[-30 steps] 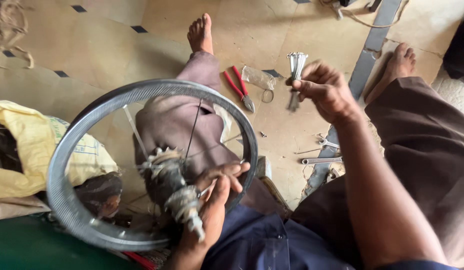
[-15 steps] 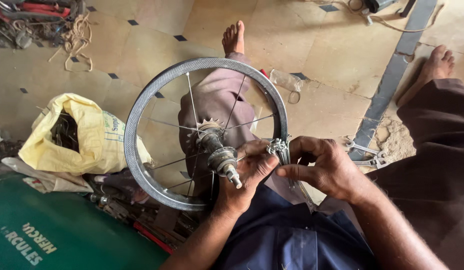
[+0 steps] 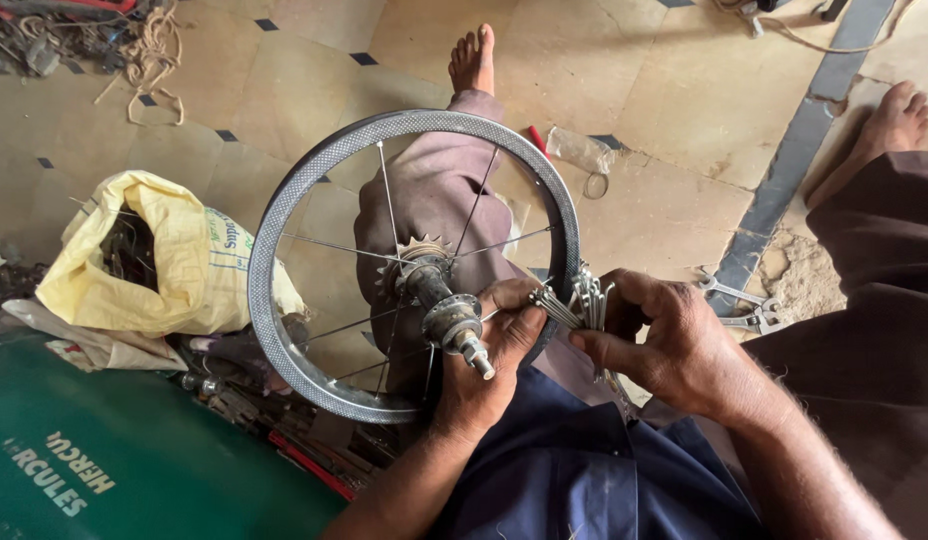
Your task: The person is repairing a bicycle wheel by inserting and tightening spokes. They use a wrench to tighten the nuts on the spokes and occasionally reach for tools from a nearby drawer.
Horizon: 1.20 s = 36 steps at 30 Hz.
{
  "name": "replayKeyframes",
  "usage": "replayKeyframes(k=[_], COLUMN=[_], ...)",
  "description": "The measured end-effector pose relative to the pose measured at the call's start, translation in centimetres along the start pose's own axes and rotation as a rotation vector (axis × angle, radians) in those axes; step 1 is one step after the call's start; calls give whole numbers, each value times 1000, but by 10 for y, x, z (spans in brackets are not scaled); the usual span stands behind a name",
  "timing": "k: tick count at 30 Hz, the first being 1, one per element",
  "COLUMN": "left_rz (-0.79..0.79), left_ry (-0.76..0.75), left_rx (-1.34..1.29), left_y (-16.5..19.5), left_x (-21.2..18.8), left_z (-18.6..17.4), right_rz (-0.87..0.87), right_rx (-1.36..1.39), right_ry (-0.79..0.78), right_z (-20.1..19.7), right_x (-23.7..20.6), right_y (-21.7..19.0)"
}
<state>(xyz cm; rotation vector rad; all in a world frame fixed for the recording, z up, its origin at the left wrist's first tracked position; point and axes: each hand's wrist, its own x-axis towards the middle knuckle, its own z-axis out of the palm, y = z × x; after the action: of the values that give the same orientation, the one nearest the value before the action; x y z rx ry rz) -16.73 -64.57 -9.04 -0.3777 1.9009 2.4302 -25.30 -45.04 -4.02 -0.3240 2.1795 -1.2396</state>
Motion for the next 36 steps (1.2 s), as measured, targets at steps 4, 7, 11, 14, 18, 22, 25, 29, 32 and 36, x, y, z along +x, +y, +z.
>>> replayKeyframes(k=[4,7,11,14,18,22,25,29,32,36], left_rz=[-14,-26,43,37,123,88,-5,50,93,67], left_ry=[19,20,1,18,2,44,81,70,73,54], left_rx=[-27,-63,-31,-27,7,11,-38,-11,31,14], left_y=[-1,-1,0,-1,-3,0,1,-2,-5,-8], left_x=[0,0,-2,-3,-3,-4,-3,-1,-2,-3], left_z=[1,2,1,1,4,3,3,2,0,1], right_rz=[-107,4,92,216,185,239,276,114,76,105], right_rx=[-40,40,-76,-102,-84,-127,-80,-131,-88,-58], right_ry=[34,19,-74,-135,-135,-171,-137,-111,-137,-145], right_z=[-1,-4,-10,-17,-26,-20,-9,4,-3,-23], right_x=[-4,-7,-10,-13,-17,-15,-16,-11,-16,-24], right_y=[-4,-6,-8,-9,-2,5,1,-11,-10,4])
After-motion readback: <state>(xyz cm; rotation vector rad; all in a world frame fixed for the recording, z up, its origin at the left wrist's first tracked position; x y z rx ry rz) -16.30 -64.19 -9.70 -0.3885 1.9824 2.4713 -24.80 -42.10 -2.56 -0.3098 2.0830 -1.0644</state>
